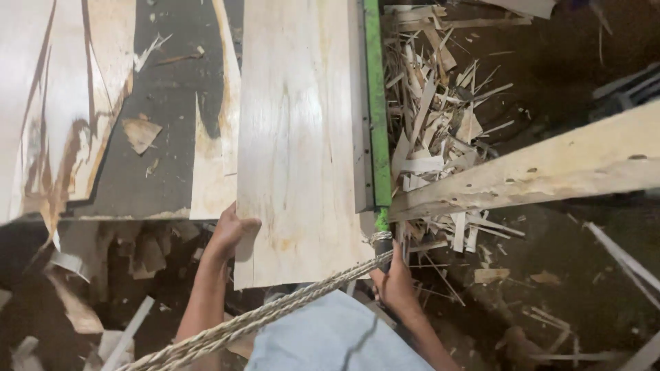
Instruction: Selecting, aligning, and cutting thin wood veneers using a mechanical shear.
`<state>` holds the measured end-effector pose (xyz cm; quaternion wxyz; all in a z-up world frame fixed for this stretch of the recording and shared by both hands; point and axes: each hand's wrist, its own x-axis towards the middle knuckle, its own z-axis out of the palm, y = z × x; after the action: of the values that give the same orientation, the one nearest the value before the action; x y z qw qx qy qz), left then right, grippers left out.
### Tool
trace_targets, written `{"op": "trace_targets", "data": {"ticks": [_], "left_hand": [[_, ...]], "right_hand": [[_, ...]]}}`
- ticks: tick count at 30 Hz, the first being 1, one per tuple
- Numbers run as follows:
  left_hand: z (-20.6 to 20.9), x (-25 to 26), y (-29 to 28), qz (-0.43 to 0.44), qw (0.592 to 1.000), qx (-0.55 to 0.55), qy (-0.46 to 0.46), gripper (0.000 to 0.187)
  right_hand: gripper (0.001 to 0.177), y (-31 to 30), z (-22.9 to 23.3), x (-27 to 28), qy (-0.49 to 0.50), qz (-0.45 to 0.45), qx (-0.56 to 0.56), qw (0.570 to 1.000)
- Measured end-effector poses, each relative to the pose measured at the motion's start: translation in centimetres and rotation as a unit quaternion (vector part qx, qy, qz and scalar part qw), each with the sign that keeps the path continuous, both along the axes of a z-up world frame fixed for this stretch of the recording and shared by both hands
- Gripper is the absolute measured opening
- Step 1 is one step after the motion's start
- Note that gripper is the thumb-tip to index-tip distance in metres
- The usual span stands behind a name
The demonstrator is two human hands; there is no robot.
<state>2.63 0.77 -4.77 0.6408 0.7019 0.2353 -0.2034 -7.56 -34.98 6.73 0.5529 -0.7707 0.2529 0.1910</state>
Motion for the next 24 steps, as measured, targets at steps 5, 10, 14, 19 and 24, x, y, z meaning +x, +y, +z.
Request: {"op": "trace_targets", "data": {"ticks": [5,10,14,19,24], "left_hand": [[0.9,0.7,0.1,-0.023,1.0,0.011,0.002,0.06],[3.4,5.3,-1.2,-0.022,1.0,0.02,-0.003,0.053],[1.2,9.8,0.3,-0.031,0.999,0.025,-0.011,0.049],[0.1,11.6,0.9,-0.031,0.999,-0.003,-0.036,0.055],[0.3,12.1,0.5,-0.029,0.999,0.006,-0.028,0.058]], "right_hand": [[0.073,-0.9,-0.6,-0.7,-0.038,0.007,-0.036,0.999],[0.071,-0.6,5.1,0.3,-0.084,0.017,0.001,0.996],[0.082,-0.5,3.5,-0.1,-0.054,0.074,-0.068,0.993],[0.087,-0.1,2.1,-0.4,-0.106,0.057,-0.061,0.991],[0.09,-0.1,2.1,-0.4,-0.039,0.09,-0.109,0.989]]}}
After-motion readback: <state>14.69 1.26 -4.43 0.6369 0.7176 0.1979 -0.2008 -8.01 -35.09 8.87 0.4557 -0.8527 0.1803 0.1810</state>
